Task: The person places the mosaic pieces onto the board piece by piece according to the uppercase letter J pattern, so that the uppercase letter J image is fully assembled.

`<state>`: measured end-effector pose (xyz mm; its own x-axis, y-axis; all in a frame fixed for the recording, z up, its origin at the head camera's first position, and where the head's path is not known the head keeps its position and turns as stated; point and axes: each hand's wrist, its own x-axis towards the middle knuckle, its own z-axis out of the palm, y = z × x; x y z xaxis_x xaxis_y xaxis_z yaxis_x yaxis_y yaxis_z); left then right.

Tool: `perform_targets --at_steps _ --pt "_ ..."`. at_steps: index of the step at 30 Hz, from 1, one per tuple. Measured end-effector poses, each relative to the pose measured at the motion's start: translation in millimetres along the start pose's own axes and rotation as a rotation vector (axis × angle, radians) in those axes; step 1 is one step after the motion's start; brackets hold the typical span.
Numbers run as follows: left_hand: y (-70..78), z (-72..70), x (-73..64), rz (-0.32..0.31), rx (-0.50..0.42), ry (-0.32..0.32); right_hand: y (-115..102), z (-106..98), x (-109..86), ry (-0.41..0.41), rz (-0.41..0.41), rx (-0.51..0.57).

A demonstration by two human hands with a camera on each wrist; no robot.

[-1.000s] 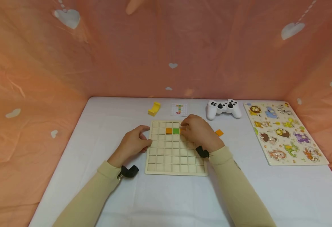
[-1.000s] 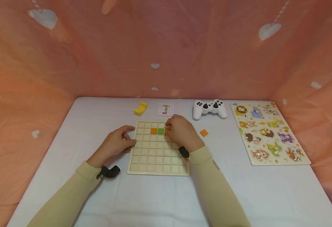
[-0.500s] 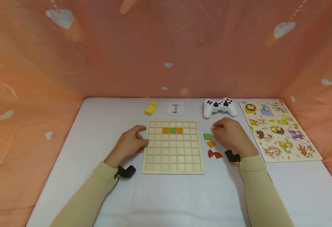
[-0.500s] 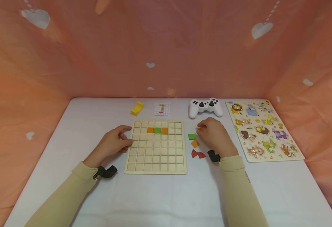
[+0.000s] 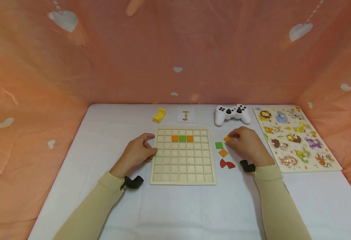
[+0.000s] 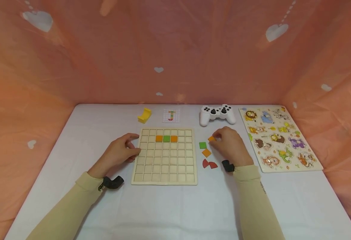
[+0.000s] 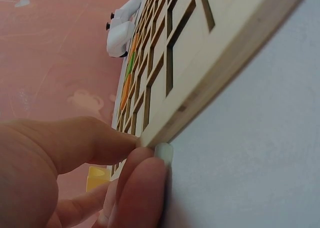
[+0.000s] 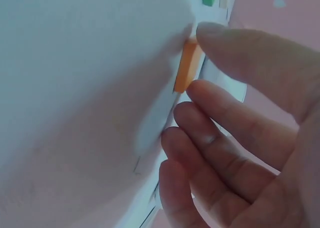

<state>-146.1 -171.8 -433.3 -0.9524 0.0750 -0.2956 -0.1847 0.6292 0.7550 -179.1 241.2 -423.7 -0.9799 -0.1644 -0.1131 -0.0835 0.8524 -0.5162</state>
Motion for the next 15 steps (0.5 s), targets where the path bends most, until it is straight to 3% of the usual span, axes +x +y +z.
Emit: perform_targets --at_steps 8,15 --pt "0.4 2.3 -1.9 -0.002 0.011 -0.005 4.6 3.5 -3.7 -0.010 0.025 -0.004" --pt "2.2 0.6 -1.1 0.000 0.009 0.003 3.5 0.5 -2.1 0.009 -0.008 -0.009"
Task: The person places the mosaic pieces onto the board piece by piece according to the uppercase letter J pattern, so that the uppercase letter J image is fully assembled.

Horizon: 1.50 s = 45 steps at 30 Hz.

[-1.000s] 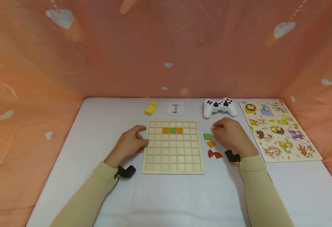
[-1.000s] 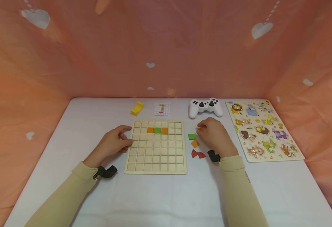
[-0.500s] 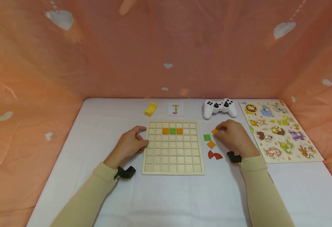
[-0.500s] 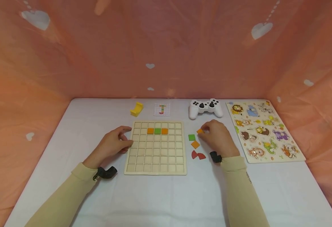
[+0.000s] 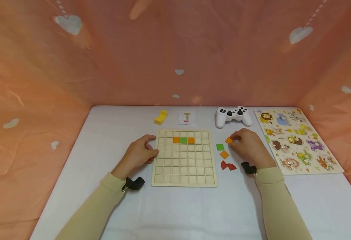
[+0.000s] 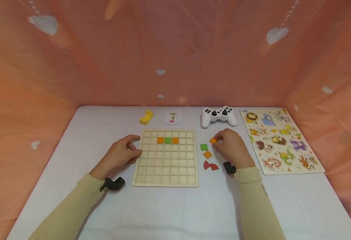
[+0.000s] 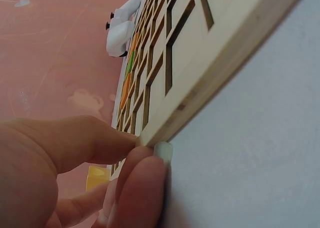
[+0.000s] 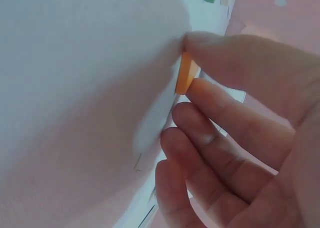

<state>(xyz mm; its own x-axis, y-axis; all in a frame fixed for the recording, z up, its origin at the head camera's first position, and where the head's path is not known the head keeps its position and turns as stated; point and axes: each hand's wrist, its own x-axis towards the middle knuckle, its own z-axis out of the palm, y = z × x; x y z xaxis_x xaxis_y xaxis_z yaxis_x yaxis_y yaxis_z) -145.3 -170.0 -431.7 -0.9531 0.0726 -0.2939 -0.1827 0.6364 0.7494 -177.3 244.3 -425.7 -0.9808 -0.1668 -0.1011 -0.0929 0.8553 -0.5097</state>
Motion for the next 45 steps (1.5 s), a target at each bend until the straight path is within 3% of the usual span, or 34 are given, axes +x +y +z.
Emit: perform_targets --at_steps 26,34,42,45 --pt "1.2 -4.6 -0.6 0.012 0.006 0.011 -13.0 0.4 5.6 0.000 -0.044 0.038" --pt "-0.9 -5.9 -1.3 0.003 0.006 0.018 -43.1 15.2 12.9 -0.060 -0.087 0.118" --pt "2.2 -3.8 0.0 0.021 0.006 0.015 -89.8 34.6 26.4 -0.061 -0.299 0.079" --pt "2.3 -3.6 0.1 0.016 0.004 0.018 -105.1 41.3 29.6 -0.077 -0.342 0.056"
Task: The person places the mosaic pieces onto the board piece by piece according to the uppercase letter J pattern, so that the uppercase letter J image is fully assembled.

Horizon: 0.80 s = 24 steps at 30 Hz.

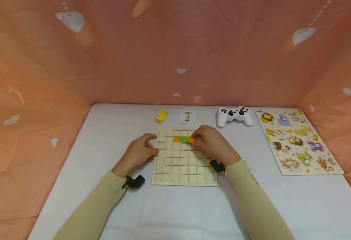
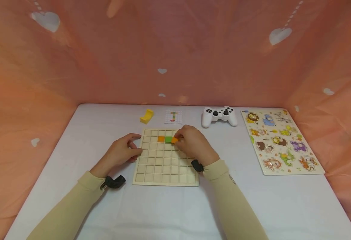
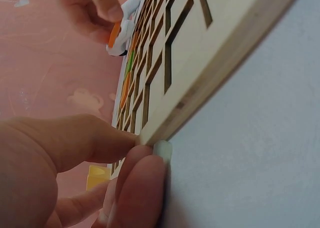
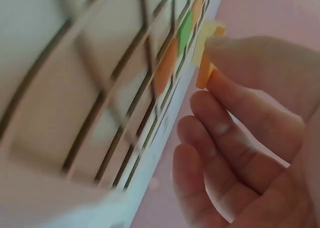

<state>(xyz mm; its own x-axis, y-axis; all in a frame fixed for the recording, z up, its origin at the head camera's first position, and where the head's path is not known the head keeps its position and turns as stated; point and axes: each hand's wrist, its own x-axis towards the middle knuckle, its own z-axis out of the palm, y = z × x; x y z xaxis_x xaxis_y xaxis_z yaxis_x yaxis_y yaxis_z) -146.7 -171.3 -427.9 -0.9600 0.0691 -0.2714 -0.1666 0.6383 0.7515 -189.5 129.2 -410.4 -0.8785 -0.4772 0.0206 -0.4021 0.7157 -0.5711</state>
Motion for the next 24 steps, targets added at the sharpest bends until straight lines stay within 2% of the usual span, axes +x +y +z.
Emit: perform_targets --at_steps 9,17,24 --pt "-1.9 0.5 -0.1 -0.003 -0.004 0.001 -12.4 16.9 7.7 -0.007 -0.097 -0.042" --pt "0.1 -0.3 -0.7 -0.003 0.012 0.002 -12.2 22.2 8.8 -0.044 -0.090 -0.056" --pt "1.4 -0.2 -1.4 0.002 0.018 0.002 -12.8 23.4 9.1 -0.028 -0.111 -0.079"
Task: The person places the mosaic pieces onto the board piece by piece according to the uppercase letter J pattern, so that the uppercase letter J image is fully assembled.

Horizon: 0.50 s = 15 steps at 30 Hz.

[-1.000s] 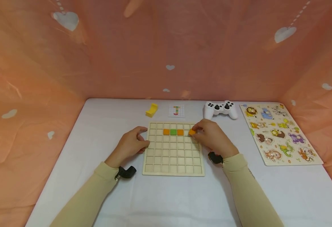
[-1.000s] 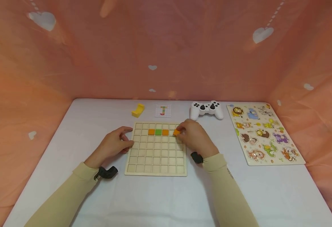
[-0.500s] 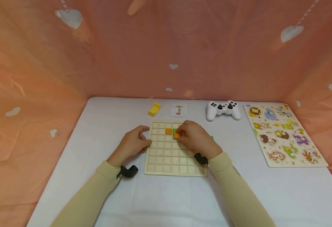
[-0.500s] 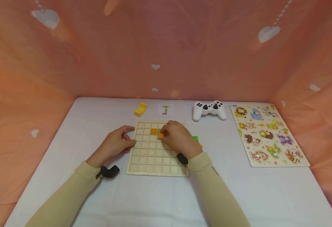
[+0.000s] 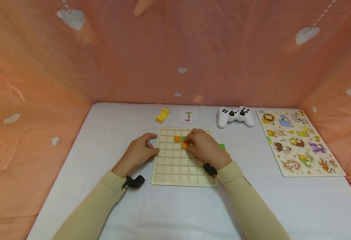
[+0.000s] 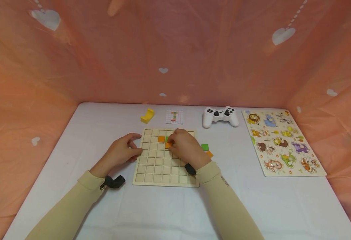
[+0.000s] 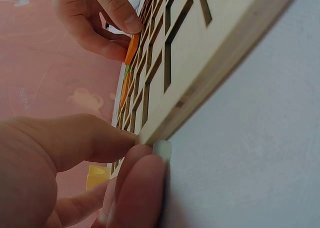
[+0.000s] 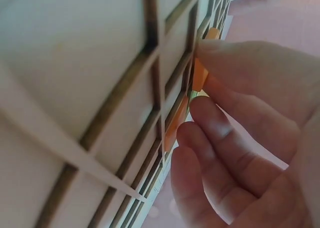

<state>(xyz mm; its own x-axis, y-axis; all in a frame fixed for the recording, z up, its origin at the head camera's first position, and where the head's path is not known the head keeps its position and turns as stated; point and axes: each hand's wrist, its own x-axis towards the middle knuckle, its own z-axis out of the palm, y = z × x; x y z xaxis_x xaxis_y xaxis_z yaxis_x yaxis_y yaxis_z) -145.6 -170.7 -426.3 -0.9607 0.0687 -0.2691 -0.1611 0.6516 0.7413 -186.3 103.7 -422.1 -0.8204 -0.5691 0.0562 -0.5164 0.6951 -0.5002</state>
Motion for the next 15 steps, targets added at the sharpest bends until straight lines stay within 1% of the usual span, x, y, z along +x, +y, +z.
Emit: perform_targets --at_steps 15 --pt "-1.7 0.7 0.7 0.017 0.002 -0.001 -2.0 -1.4 -2.1 0.002 -0.008 -0.003"
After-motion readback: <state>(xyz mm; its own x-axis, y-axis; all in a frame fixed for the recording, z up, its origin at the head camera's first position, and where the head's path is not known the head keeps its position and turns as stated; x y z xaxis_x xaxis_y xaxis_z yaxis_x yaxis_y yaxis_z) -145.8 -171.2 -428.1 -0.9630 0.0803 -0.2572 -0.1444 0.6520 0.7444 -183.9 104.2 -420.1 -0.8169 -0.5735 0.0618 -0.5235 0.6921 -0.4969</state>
